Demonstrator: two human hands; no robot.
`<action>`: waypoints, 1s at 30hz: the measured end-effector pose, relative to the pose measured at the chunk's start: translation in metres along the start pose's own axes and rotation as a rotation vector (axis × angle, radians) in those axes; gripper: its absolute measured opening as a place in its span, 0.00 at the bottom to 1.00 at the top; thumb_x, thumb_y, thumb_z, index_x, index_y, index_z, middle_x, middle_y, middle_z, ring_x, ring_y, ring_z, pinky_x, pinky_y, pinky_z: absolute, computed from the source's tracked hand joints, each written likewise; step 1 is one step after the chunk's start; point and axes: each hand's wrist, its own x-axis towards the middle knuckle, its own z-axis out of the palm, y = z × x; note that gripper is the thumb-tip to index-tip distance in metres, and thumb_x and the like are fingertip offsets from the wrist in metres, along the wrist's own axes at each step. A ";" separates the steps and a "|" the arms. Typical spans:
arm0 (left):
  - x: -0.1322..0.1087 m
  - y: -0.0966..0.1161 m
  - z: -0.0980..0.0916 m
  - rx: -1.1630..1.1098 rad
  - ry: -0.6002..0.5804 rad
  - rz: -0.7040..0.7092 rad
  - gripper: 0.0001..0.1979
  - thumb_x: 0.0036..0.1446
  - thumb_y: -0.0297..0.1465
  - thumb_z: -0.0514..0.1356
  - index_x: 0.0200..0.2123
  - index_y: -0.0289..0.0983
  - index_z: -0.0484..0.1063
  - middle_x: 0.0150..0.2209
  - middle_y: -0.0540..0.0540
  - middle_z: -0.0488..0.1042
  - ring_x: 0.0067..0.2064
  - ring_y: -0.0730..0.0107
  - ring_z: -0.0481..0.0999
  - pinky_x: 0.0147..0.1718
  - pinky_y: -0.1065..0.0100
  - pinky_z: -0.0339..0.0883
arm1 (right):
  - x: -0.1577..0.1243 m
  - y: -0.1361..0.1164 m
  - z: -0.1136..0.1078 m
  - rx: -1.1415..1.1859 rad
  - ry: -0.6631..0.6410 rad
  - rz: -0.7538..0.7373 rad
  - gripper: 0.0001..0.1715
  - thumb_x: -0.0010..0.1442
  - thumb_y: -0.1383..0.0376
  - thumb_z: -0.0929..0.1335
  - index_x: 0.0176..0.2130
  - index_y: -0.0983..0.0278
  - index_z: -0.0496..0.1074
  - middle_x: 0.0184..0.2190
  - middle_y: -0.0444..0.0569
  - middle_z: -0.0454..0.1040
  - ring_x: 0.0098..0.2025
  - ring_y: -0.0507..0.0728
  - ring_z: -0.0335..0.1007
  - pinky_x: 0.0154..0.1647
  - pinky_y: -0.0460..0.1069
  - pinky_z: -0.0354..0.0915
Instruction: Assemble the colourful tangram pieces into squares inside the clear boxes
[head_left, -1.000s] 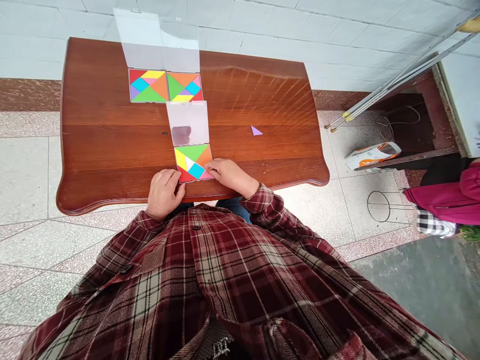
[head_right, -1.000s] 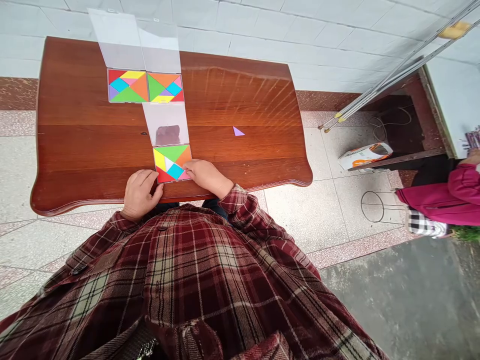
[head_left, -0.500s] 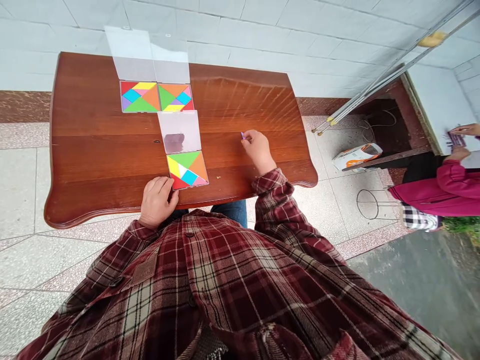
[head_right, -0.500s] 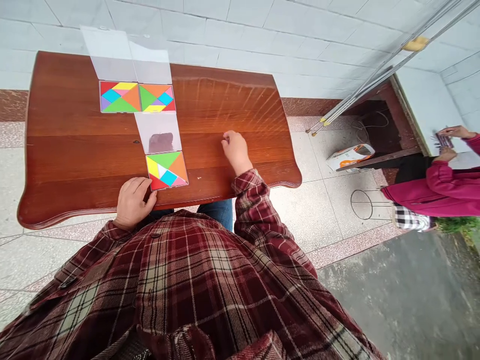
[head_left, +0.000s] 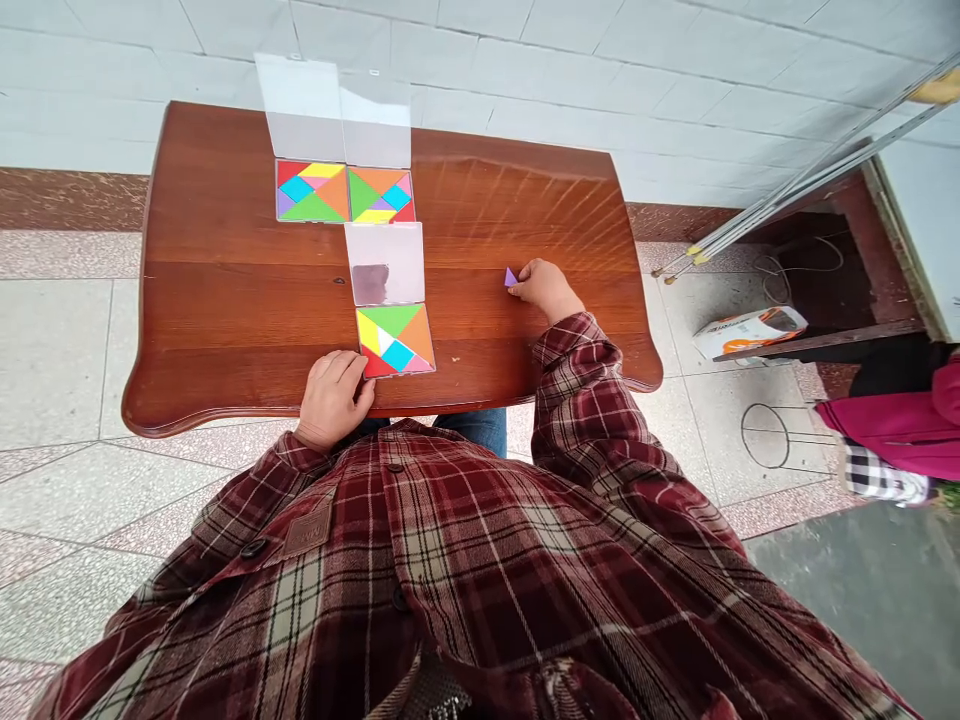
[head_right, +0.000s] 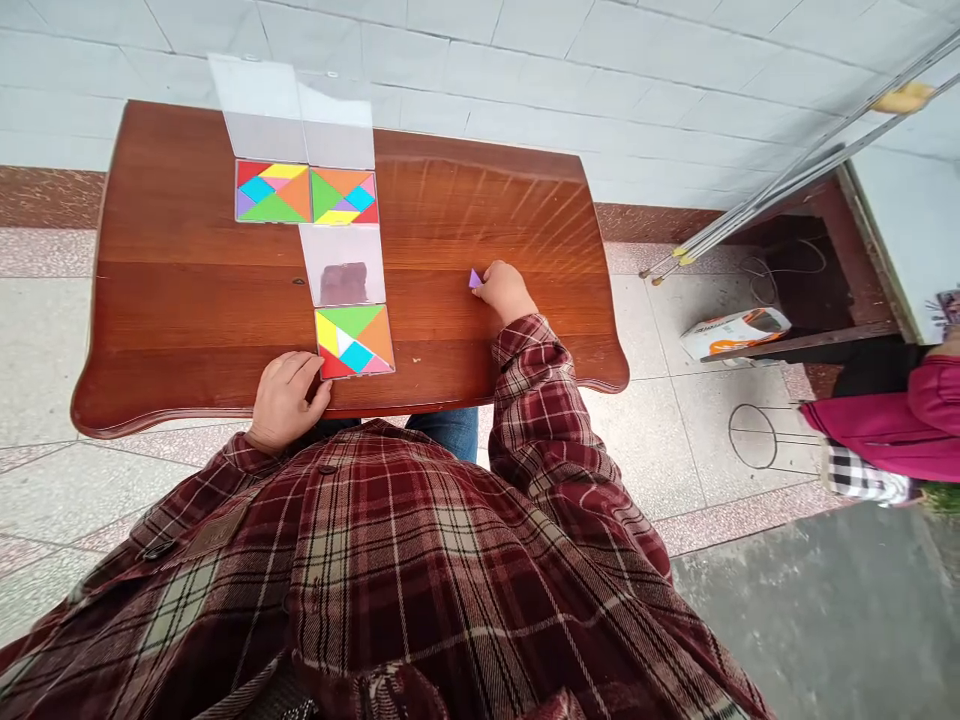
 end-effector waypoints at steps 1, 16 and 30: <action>0.000 0.000 0.000 -0.002 0.001 -0.001 0.18 0.59 0.34 0.52 0.49 0.35 0.71 0.47 0.37 0.74 0.52 0.53 0.70 0.54 0.52 0.63 | -0.001 -0.004 0.000 -0.020 0.012 0.006 0.13 0.49 0.64 0.74 0.30 0.63 0.66 0.33 0.53 0.72 0.39 0.60 0.69 0.47 0.59 0.65; -0.001 -0.001 0.003 -0.005 0.014 0.002 0.18 0.59 0.34 0.52 0.49 0.35 0.71 0.48 0.38 0.74 0.52 0.54 0.70 0.54 0.52 0.63 | -0.030 -0.051 -0.006 0.218 -0.123 -0.099 0.12 0.51 0.71 0.70 0.22 0.62 0.64 0.19 0.44 0.66 0.31 0.56 0.68 0.43 0.56 0.67; 0.000 -0.001 0.004 -0.018 0.009 0.008 0.18 0.60 0.35 0.52 0.48 0.33 0.72 0.49 0.36 0.73 0.53 0.54 0.69 0.55 0.53 0.62 | -0.118 -0.160 0.038 0.187 -0.405 -0.567 0.07 0.54 0.72 0.67 0.36 0.64 0.68 0.25 0.42 0.70 0.28 0.52 0.63 0.33 0.47 0.57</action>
